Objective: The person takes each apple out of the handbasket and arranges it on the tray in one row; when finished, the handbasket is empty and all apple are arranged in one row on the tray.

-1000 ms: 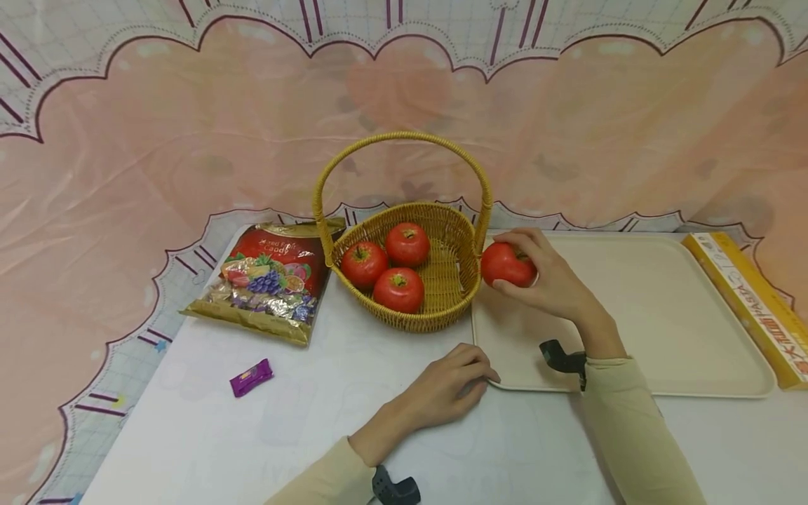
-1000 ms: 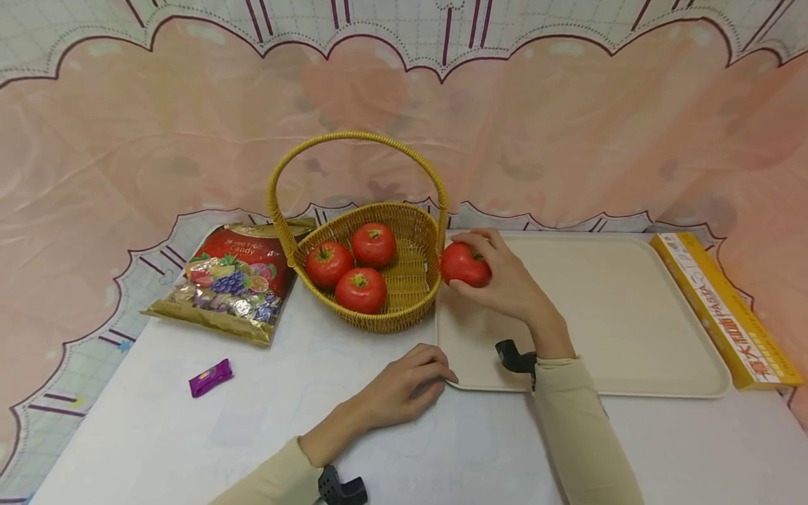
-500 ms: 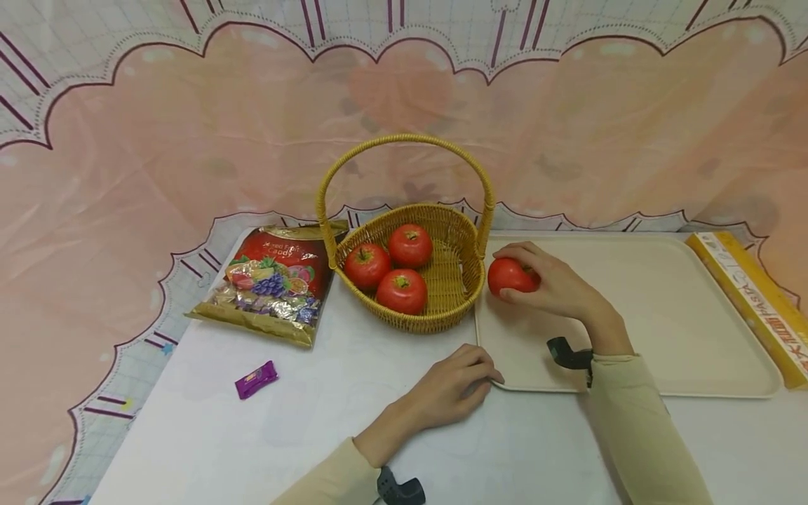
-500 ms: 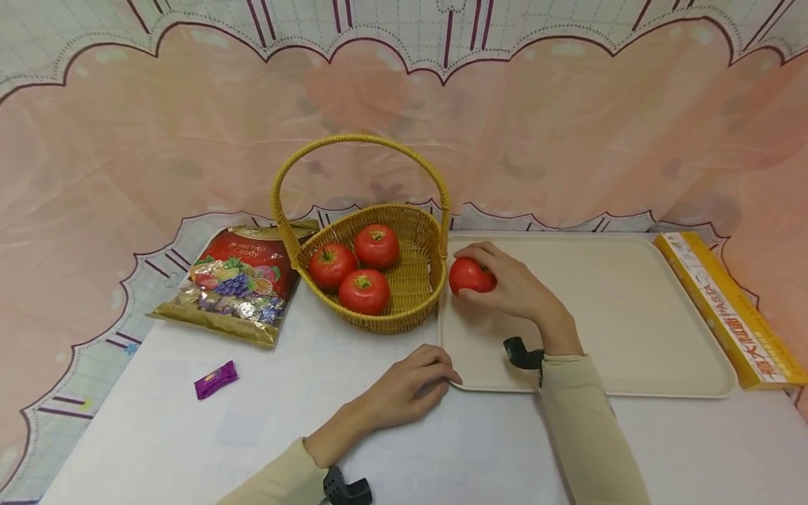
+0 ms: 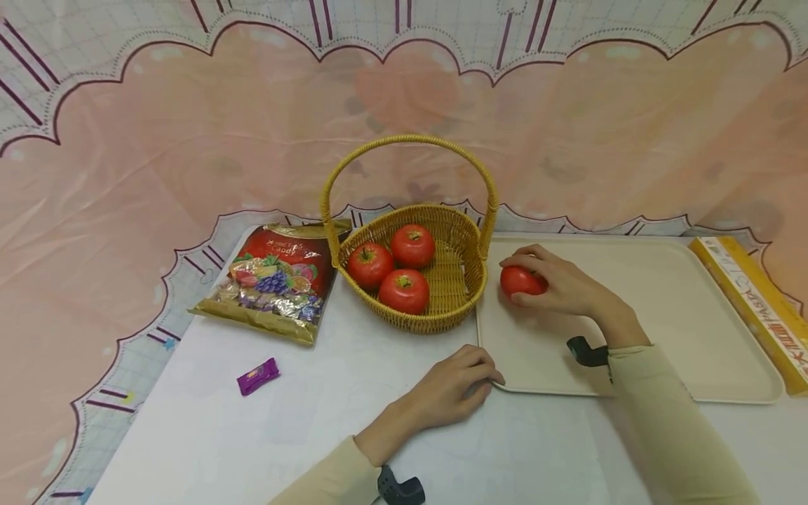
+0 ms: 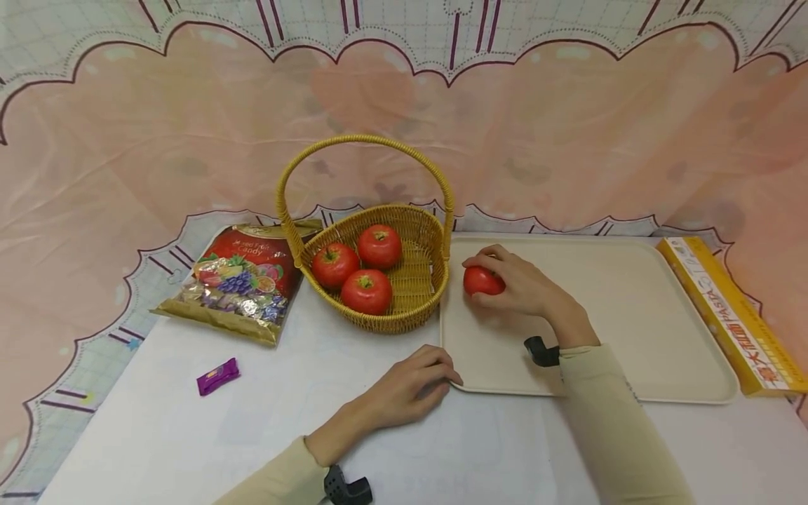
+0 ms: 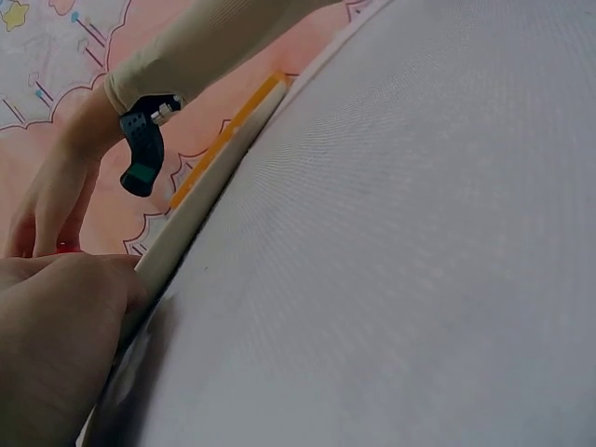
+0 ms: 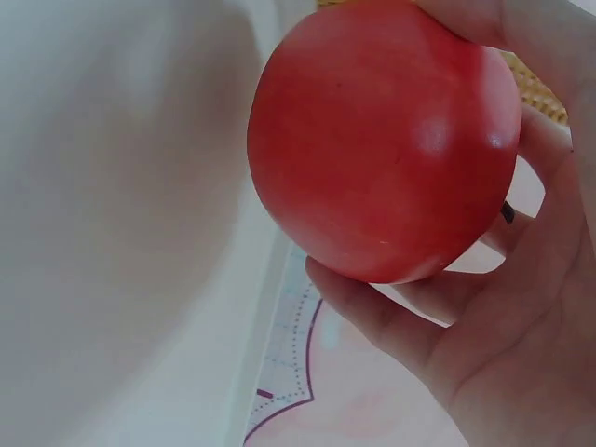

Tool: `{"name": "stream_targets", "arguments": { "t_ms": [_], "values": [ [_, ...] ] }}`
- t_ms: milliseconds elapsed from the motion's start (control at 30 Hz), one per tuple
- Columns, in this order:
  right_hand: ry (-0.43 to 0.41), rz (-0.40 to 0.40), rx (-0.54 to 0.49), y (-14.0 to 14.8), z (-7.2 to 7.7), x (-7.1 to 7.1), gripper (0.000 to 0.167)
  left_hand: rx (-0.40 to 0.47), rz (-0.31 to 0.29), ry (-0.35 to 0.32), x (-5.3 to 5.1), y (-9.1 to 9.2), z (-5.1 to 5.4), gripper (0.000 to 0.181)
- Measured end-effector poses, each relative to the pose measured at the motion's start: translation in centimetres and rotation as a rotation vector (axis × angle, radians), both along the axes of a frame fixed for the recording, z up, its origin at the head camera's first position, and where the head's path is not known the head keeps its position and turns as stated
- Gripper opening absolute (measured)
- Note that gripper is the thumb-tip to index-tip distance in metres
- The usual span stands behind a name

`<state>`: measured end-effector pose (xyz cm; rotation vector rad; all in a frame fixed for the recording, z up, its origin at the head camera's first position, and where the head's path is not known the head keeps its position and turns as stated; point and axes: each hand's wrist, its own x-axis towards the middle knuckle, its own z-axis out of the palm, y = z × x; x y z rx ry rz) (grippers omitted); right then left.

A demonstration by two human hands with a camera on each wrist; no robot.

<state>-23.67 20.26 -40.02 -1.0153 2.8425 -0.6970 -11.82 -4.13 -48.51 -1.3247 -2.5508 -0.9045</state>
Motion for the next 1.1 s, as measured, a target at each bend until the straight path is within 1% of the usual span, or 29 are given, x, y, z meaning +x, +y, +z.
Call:
{"name": "stream_targets", "arguments": {
  "t_ms": [267, 333, 533, 667, 800, 900, 1100],
  "values": [
    [0.006, 0.033, 0.067, 0.06, -0.51, -0.34, 0.049, 0.009, -0.016, 0.008, -0.10, 0.04, 0.09, 0.020],
    [0.011, 0.040, 0.080, 0.08, -0.58, -0.40, 0.049, 0.011, -0.016, -0.001, -0.08, 0.07, 0.08, 0.020],
    [0.005, 0.057, 0.102, 0.13, -0.57, -0.55, 0.051, 0.004, -0.007, 0.008, 0.01, 0.05, 0.10, 0.020],
    [-0.065, 0.031, 0.093, 0.15, -0.43, -0.58, 0.058, 0.006, -0.004, 0.017, 0.07, 0.02, 0.10, 0.020],
    [-0.134, -0.007, 0.076, 0.41, -0.50, -0.47, 0.063, 0.015, -0.007, 0.009, 0.10, 0.03, 0.12, 0.019],
    [-0.135, -0.003, 0.067, 0.59, -0.63, -0.50, 0.063, 0.013, -0.006, 0.015, 0.10, 0.08, 0.15, 0.020],
    [-0.081, 0.022, 0.044, 0.37, -0.49, -0.95, 0.055, -0.013, 0.004, 0.045, 0.07, 0.20, 0.32, 0.019]
  ]
}}
